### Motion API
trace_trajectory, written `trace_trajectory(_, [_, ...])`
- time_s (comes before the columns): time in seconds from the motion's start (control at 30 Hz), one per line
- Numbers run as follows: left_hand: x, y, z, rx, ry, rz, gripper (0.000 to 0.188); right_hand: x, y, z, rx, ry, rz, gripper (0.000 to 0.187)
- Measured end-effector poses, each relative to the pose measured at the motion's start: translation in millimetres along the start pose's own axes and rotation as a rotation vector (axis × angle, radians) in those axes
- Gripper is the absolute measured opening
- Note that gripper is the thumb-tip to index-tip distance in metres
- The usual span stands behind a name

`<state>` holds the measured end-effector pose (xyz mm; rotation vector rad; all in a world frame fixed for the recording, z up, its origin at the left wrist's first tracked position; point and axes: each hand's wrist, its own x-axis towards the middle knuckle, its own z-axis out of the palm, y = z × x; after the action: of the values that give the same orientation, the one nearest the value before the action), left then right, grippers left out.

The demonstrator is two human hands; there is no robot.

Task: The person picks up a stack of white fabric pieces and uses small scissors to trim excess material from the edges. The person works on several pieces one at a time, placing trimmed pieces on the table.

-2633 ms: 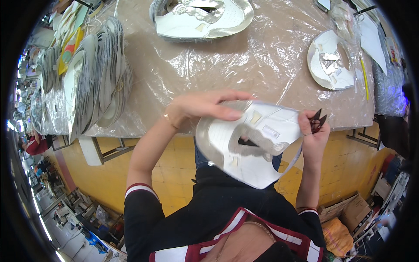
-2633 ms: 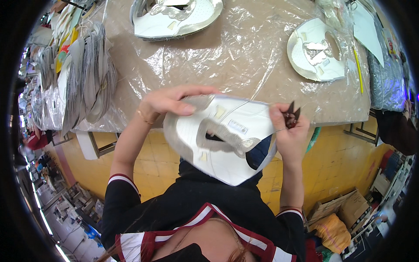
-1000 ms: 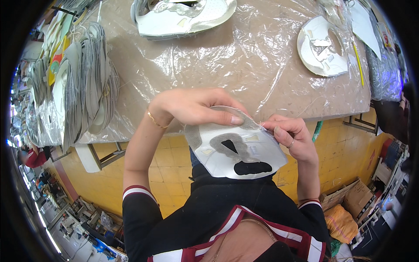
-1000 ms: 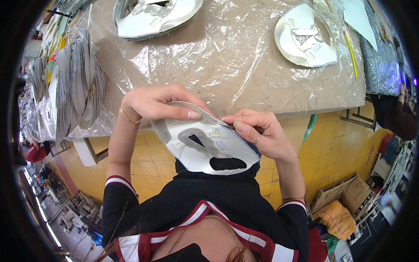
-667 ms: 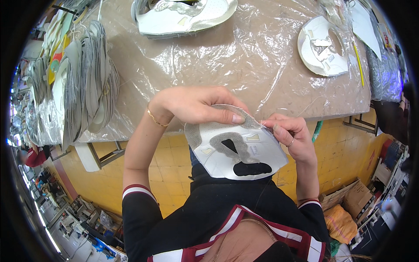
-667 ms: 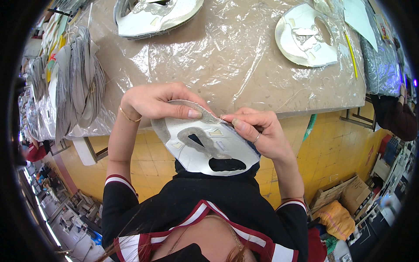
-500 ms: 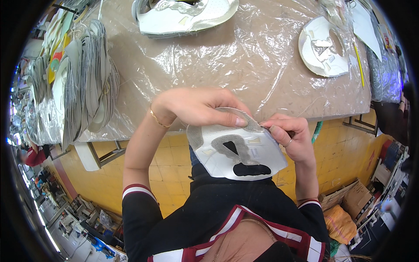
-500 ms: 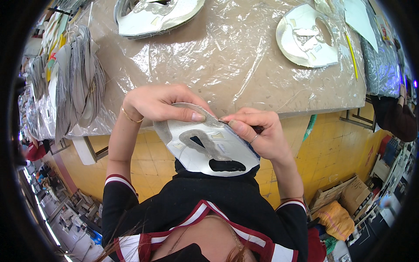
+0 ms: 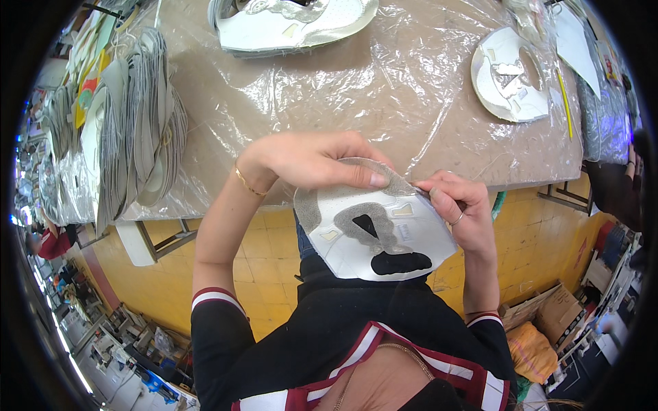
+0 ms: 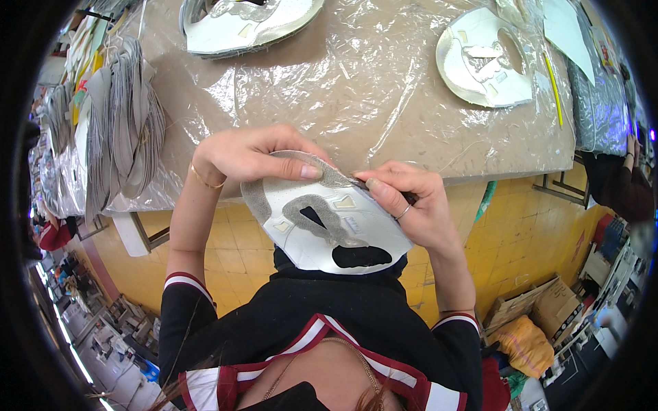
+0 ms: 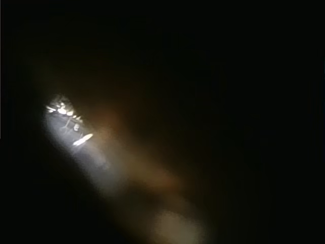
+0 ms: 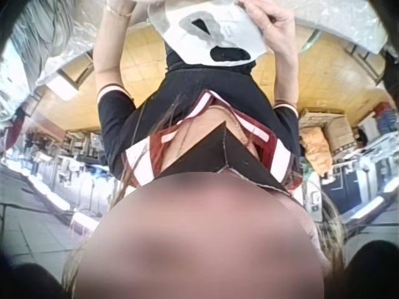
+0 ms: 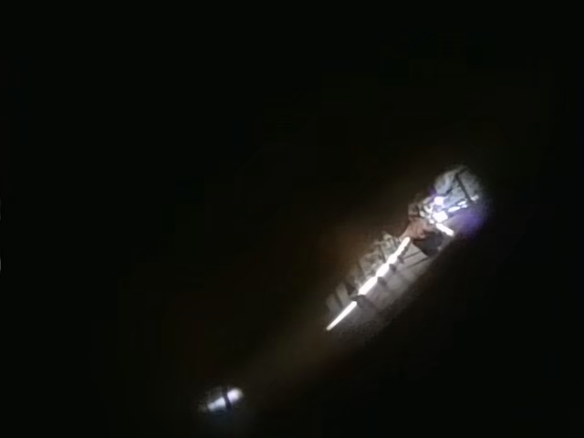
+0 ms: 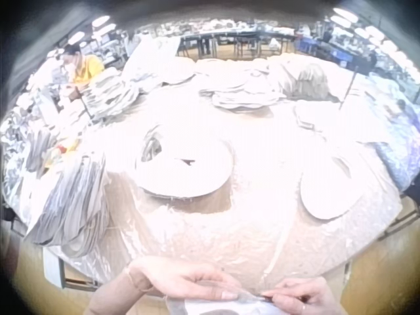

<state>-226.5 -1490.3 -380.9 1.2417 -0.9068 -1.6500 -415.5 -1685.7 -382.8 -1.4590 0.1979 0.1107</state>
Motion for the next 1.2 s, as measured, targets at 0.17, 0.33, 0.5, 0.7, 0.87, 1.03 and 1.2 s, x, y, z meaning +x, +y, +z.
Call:
trace_trajectory(0.17, [4, -3, -2, 0.052, 0.061, -0.049, 0.046, 2, 1, 1, -0.042, 0.056, 0.01, 0.019])
trace_trajectory(0.33, [5, -7, -8, -0.004, 0.156, -0.009, 0.042, 8, 9, 0, -0.031, 0.288, -0.092, 0.025])
trace_trajectory(0.5, [-2, -14, -25, -0.177, 0.305, 0.029, 0.04, 23, 3, 2, -0.157, 0.389, -0.243, 0.034])
trace_trajectory(0.7, [-19, -10, -41, -0.255, 0.325, 0.097, 0.036, 47, -22, 22, -0.225, 0.259, -0.06, 0.027])
trace_trajectory(0.87, [-43, -16, -52, -0.281, 0.568, 0.22, 0.039, 70, -40, 40, -0.146, 0.293, 0.056, 0.022])
trace_trajectory(1.03, [-53, -25, -67, -0.498, 0.598, 0.25, 0.039, 92, -51, 51, -0.087, 0.253, 0.105, 0.025])
trace_trajectory(1.2, [-63, -21, -78, -0.613, 0.552, 0.286, 0.037, 111, -59, 56, -0.074, 0.221, 0.096, 0.022])
